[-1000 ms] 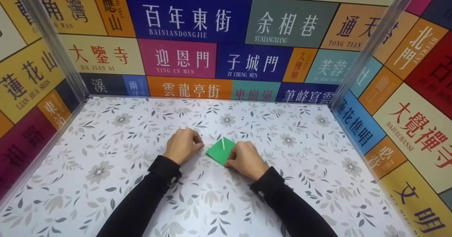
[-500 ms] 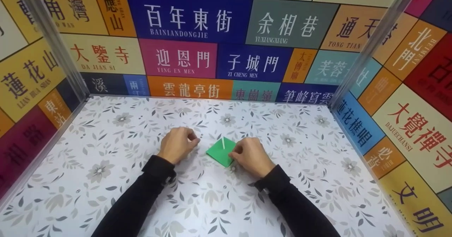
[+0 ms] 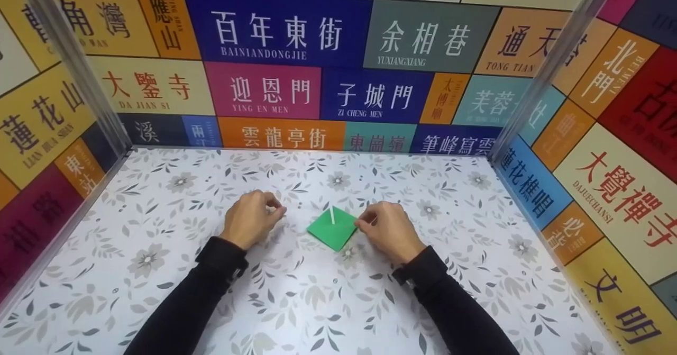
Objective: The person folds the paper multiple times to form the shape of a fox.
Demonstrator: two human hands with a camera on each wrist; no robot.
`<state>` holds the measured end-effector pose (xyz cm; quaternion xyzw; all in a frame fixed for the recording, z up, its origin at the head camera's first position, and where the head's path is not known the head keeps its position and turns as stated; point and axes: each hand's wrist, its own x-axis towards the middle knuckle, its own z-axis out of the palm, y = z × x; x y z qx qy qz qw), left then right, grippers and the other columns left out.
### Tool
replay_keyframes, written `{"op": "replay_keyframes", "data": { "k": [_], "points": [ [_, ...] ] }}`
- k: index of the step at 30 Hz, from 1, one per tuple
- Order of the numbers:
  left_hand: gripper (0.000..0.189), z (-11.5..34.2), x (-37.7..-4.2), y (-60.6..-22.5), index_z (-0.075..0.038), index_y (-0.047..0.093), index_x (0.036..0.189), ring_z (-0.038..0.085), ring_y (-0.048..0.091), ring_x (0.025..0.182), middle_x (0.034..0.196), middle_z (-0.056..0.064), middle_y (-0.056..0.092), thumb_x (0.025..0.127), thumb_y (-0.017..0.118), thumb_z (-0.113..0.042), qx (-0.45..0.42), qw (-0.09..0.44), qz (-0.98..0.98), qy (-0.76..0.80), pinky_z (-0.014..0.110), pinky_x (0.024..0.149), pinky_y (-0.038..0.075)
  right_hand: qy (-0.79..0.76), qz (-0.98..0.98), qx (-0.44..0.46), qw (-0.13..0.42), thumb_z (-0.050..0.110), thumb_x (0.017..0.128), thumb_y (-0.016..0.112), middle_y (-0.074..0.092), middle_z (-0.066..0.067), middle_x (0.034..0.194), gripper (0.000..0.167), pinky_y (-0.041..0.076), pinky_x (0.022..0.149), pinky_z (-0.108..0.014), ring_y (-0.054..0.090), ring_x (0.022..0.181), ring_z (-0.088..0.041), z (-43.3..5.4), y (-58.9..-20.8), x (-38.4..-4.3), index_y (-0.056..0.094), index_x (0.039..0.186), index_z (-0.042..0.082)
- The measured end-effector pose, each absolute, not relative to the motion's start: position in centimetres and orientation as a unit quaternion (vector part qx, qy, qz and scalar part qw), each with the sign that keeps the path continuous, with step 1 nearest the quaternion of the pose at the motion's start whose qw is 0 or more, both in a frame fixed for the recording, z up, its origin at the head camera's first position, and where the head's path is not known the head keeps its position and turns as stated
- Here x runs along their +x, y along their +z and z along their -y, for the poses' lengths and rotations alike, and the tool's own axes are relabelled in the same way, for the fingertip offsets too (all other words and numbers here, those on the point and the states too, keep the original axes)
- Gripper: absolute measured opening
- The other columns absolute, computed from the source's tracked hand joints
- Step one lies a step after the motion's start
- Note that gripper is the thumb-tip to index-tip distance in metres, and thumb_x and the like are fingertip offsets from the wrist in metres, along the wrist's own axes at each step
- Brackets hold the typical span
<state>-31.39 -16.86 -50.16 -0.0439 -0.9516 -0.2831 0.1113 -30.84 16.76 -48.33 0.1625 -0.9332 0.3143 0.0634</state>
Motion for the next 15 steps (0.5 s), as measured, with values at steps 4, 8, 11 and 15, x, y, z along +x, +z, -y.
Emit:
{"op": "replay_keyframes", "data": {
  "k": [4,8,11,15],
  "points": [
    [0.02,17.7,-31.3,-50.2,-0.013,0.089,0.109,0.036,0.081,0.109,0.118,0.016,0.086,0.104,0.087,-0.032,-0.046,0.114,0.953,-0.277,0.055,0.091,0.067,0.313,0.934,0.156,0.069,0.022,0.101,0.091,0.089,-0.003,0.1,0.008,0.068,0.093,-0.05,0.08,0.094,-0.023,-17.5,-48.5,-31.2,0.09,0.102,0.014],
    [0.024,18.6,-31.2,-50.3,-0.012,0.089,0.111,0.04,0.079,0.112,0.121,0.019,0.084,0.103,0.088,-0.035,-0.045,0.115,0.955,-0.271,0.058,0.097,0.066,0.304,0.935,0.163,0.084,0.022,0.102,0.09,0.09,-0.009,0.11,0.015,0.067,0.103,-0.056,0.083,0.108,-0.033,-18.4,-48.8,-31.4,0.089,0.111,0.01],
    [0.028,19.3,-31.0,-50.4,-0.01,0.089,0.114,0.043,0.078,0.115,0.122,0.021,0.083,0.103,0.088,-0.035,-0.046,0.12,0.955,-0.269,0.061,0.098,0.065,0.297,0.935,0.17,0.096,0.023,0.102,0.09,0.089,-0.013,0.117,0.021,0.065,0.108,-0.058,0.081,0.117,-0.038,-19.2,-49.0,-31.5,0.088,0.116,0.007],
    [0.033,20.3,-30.7,-50.6,-0.009,0.088,0.119,0.046,0.078,0.12,0.125,0.023,0.082,0.103,0.089,-0.037,-0.052,0.127,0.955,-0.265,0.063,0.101,0.064,0.294,0.934,0.175,0.1,0.024,0.103,0.09,0.087,-0.015,0.125,0.026,0.06,0.117,-0.06,0.078,0.127,-0.041,-20.1,-49.2,-31.6,0.087,0.122,0.007]
  ]
}}
